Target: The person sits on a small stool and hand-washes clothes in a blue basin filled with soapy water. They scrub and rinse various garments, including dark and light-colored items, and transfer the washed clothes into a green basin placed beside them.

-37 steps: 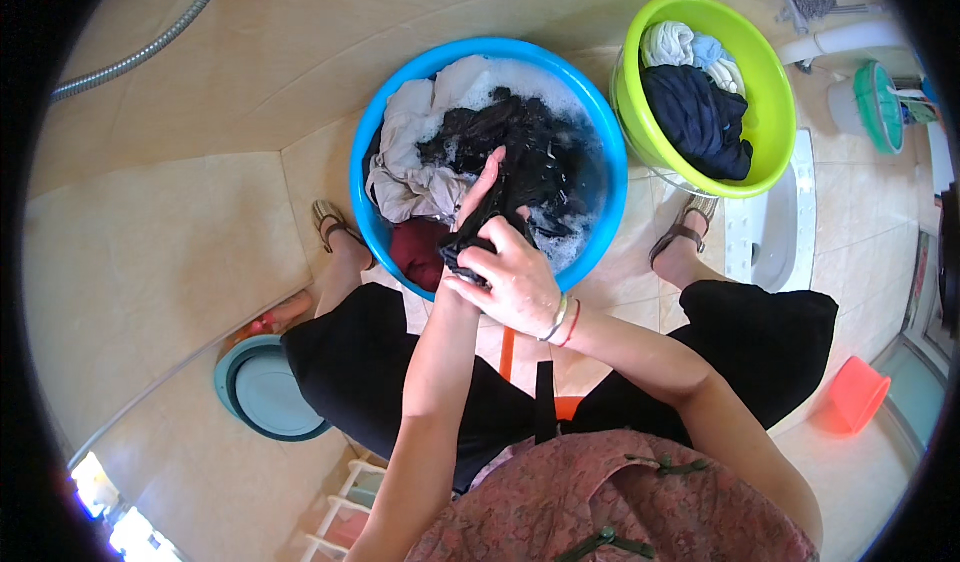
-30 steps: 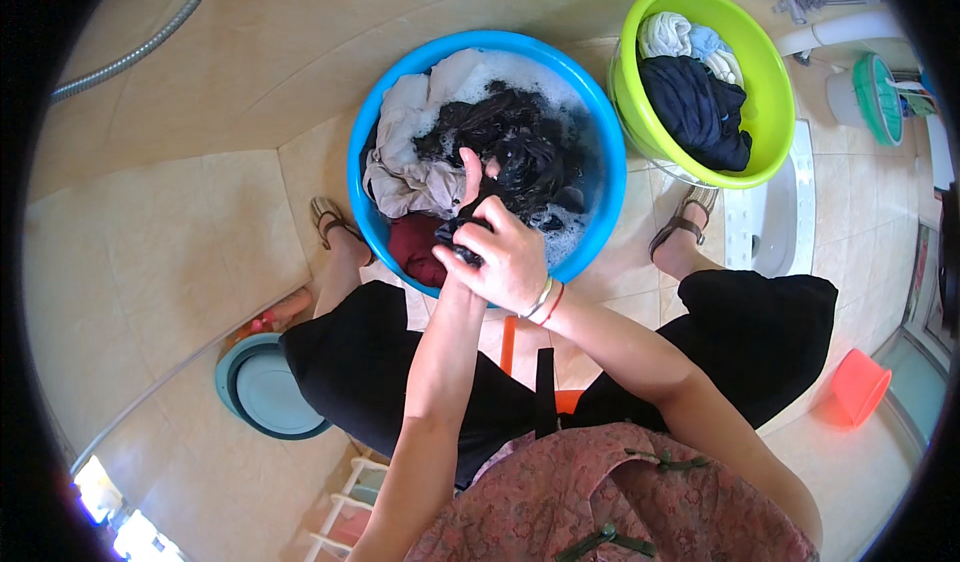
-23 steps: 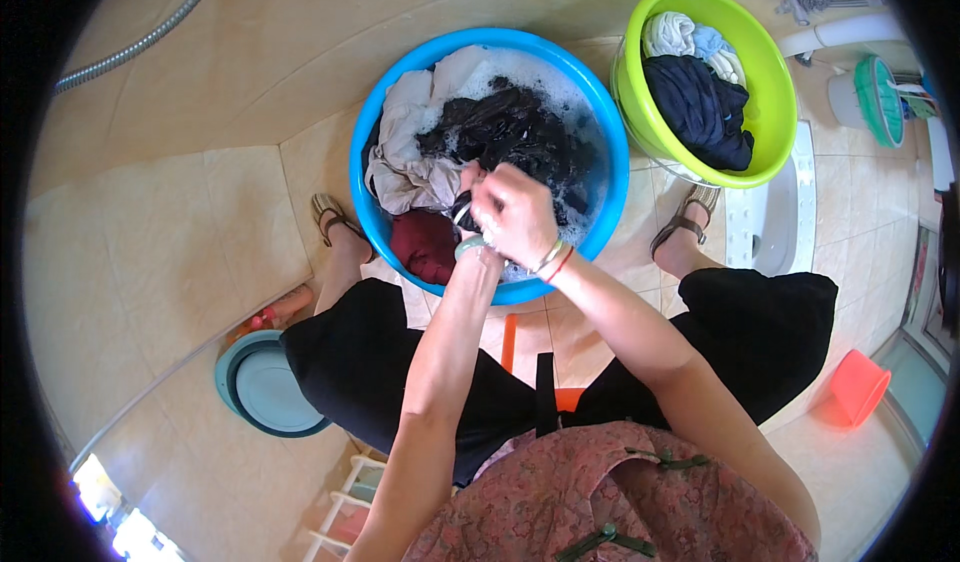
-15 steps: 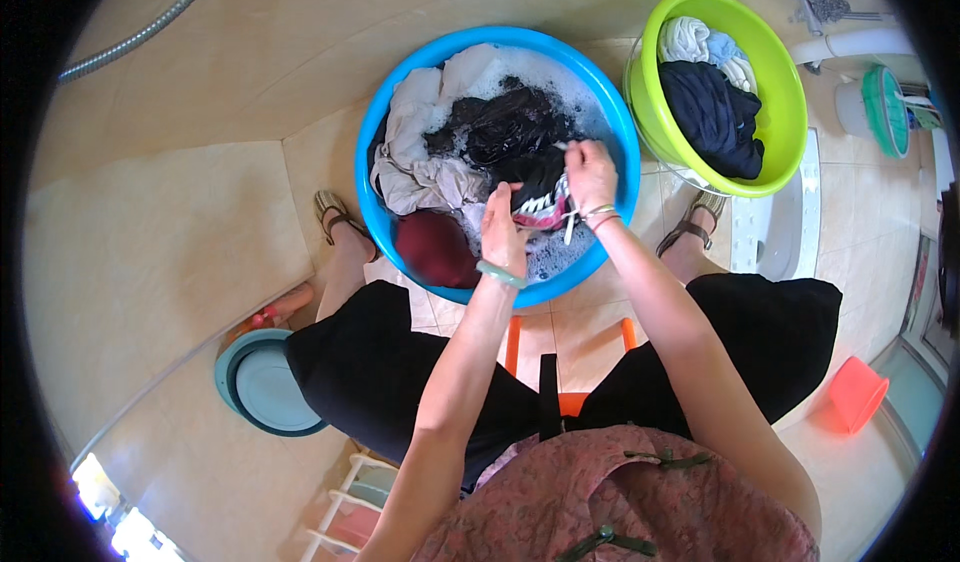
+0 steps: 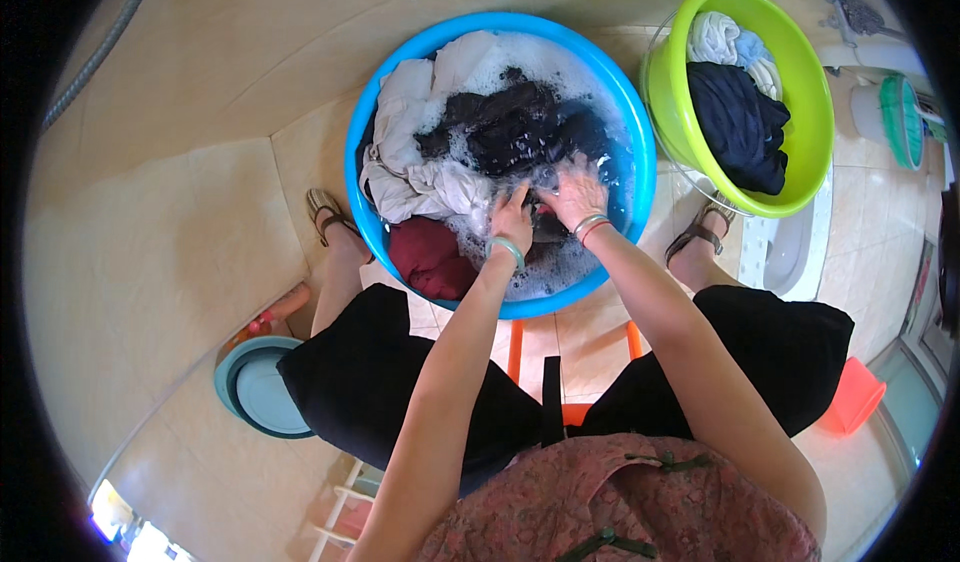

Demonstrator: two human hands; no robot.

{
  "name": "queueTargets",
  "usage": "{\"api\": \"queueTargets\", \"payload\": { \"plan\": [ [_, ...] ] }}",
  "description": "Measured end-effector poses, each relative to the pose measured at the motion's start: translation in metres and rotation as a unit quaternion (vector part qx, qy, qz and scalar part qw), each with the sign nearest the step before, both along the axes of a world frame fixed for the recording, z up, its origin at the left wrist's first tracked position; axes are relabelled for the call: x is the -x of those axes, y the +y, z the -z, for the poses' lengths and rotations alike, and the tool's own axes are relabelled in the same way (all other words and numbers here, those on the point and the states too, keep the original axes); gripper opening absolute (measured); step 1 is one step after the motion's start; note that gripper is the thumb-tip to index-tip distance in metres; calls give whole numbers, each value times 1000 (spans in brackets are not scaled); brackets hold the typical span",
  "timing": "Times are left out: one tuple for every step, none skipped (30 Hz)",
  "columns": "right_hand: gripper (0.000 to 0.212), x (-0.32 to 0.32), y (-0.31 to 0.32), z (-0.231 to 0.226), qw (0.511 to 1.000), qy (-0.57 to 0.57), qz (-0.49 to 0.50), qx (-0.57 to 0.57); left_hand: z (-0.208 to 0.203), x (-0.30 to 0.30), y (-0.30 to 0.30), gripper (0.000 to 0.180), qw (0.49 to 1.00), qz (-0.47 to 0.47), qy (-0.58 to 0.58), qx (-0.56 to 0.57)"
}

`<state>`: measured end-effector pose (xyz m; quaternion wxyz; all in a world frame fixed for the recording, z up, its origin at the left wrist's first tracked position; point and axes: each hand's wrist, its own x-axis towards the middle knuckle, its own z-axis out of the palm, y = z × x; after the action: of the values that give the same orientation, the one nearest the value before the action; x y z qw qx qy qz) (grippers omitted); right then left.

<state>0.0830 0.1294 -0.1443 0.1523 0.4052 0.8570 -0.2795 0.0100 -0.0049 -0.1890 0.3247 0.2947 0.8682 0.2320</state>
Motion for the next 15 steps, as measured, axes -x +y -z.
{"api": "queueTargets", "payload": {
  "plan": [
    [47,-1,3,17,1000,-28,-1,5,6,6,8,48,998,6,-52,36],
    [43,-6,8,46,998,-57,3,7,9,13,21,47,992,18,-103,71],
    [39,-8,10,63,996,-84,5,15,12,17,26,46,982,26,-152,111],
    [30,-6,5,60,996,-84,41,-15,8,17,25,46,984,5,-158,80],
    [29,-5,7,58,994,-99,37,25,3,16,23,46,985,-15,-163,49],
    [28,-4,11,55,991,-114,34,65,-2,13,22,45,985,-33,-168,16],
    [28,-2,15,50,986,-127,29,101,-4,11,21,45,984,-54,-171,-19],
    [26,-7,2,40,996,-42,70,-42,-1,9,16,43,975,-98,-192,-52],
    [26,-11,-4,32,993,46,104,-20,-1,6,11,44,946,-175,-247,-113],
    [26,-8,-8,5,983,131,129,8,-15,1,3,45,903,-257,-298,-171],
    [26,-8,-7,-19,963,211,164,27,-31,-5,7,46,848,-323,-353,-228],
    [27,-11,-4,-32,941,281,186,31,-65,-6,22,50,791,-375,-438,-204],
    [28,-10,-5,-49,913,353,202,36,-95,-4,33,54,725,-425,-513,-175],
    [26,0,-14,-77,899,393,183,62,-92,1,23,57,682,-434,-553,-203],
    [25,12,-28,-108,882,434,158,93,-53,9,-3,52,626,-371,-620,-293]
  ]
}}
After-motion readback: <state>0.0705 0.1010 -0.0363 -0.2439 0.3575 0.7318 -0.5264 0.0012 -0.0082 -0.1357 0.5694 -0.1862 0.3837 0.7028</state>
